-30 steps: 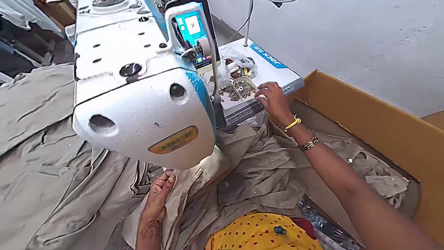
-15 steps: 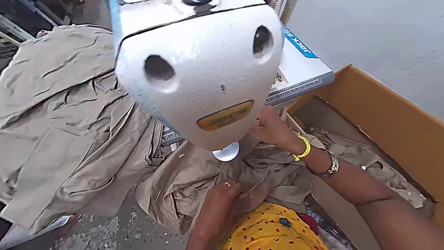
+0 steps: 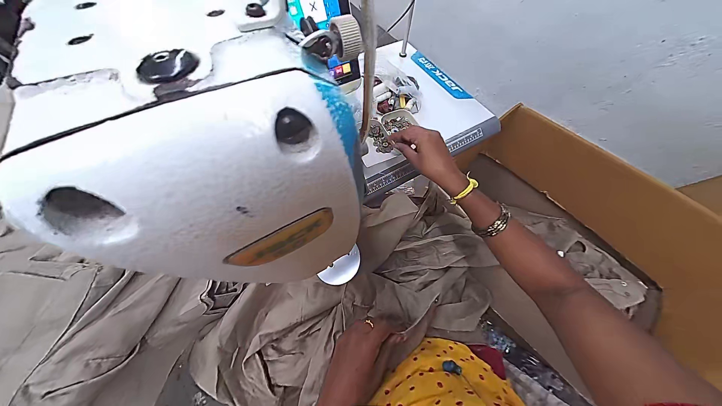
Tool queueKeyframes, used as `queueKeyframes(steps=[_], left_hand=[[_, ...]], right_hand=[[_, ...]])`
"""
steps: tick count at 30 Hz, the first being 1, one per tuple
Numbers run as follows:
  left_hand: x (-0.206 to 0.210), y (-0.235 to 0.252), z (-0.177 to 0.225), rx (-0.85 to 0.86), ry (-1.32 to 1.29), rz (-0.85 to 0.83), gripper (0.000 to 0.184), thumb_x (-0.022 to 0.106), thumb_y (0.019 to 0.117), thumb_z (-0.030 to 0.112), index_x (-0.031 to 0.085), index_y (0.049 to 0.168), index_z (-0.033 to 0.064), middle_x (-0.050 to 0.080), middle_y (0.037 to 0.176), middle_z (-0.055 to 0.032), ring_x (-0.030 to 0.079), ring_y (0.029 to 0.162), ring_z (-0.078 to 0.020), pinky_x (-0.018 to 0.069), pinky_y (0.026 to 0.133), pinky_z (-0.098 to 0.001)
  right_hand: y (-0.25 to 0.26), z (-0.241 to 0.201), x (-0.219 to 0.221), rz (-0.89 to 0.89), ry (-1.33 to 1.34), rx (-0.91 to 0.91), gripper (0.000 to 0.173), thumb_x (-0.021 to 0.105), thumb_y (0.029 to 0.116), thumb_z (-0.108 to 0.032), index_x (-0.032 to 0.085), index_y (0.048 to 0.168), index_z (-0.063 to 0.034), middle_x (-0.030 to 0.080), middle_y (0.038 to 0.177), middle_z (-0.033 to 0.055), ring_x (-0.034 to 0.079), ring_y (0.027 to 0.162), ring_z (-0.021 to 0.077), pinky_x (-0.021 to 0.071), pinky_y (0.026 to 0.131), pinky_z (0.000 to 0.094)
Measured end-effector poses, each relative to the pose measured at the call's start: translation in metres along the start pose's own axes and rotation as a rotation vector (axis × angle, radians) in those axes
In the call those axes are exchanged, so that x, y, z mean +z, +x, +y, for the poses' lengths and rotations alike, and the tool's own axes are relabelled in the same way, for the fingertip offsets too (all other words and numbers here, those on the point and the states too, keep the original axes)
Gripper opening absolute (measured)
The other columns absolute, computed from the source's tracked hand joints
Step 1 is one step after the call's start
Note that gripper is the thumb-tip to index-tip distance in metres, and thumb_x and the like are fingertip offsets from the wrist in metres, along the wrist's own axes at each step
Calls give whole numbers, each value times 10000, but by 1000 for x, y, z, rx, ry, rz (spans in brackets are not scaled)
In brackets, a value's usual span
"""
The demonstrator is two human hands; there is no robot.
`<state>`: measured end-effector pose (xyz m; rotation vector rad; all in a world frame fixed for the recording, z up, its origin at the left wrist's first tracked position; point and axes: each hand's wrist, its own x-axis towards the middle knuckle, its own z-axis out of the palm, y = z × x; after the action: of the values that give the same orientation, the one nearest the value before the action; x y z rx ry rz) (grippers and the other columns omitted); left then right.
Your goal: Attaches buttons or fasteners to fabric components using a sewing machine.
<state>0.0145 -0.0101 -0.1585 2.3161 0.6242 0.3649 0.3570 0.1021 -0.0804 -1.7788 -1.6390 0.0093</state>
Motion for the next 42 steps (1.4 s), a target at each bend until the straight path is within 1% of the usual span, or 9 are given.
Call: queueKeyframes(steps=[4,6,8,16,21,27,31,36,42], left_hand=[[-6,2,8,-70,-13,-67,216,617,1003,224,770,1030,74,759,926,-112,744,850,-292,603,785,-485],[-13,4,19,-175,-68,-149,254,589,1018,188,758,1053,1,752,979,-182,738,915,-362,571,858,-551],[-8,2,15,-159,-66,-154,265,585,1024,199,755,1043,-3,752,969,-183,742,905,-358,575,849,-550],[8,1,-1,-110,-46,-139,208,625,1002,202,766,1036,52,757,937,-130,746,875,-305,600,798,-522],[8,2,-3,-129,-45,-156,210,615,1006,182,764,1034,37,757,951,-141,745,886,-307,596,814,-526],[13,4,-5,-122,-43,-123,189,637,986,164,772,1032,39,761,939,-139,748,865,-291,602,810,-499],[9,13,-4,-148,-35,-230,270,566,1039,205,753,1124,30,756,1061,-153,742,971,-296,577,902,-499],[10,8,-7,-201,-43,-199,244,602,1011,196,766,1070,25,762,959,-149,747,889,-305,588,836,-535],[12,14,-8,-181,-58,-225,225,606,1008,170,768,1068,27,764,950,-139,748,867,-296,595,814,-524]], right_hand=[[12,30,-9,-25,-185,175,242,566,989,-52,743,1152,-20,680,1118,214,665,1048,388,533,881,566],[-4,40,-8,-46,-241,31,217,656,1000,-192,727,1126,-30,655,1128,199,638,1049,390,542,846,545],[-11,43,-6,-87,-284,-80,299,717,969,-269,730,1153,-34,647,1167,204,619,1068,406,540,838,538],[-5,22,4,85,-28,-108,149,647,988,-93,762,1067,-40,730,1001,147,705,977,312,574,867,468],[0,35,11,-55,-234,-87,291,687,985,-298,750,1120,-48,680,1088,161,655,1022,350,571,772,480],[-8,28,6,105,-45,-137,69,724,931,-93,754,963,-40,709,941,126,687,915,297,569,770,436],[8,14,9,56,-23,-76,180,646,980,-62,761,1117,-48,739,1045,145,710,1001,316,570,856,486],[9,22,-2,-52,-224,25,215,681,877,59,761,1042,-53,657,1091,162,646,997,355,556,739,485],[14,50,-1,-21,-254,28,246,645,885,63,765,1053,-70,683,1084,144,635,1037,360,529,786,496]])
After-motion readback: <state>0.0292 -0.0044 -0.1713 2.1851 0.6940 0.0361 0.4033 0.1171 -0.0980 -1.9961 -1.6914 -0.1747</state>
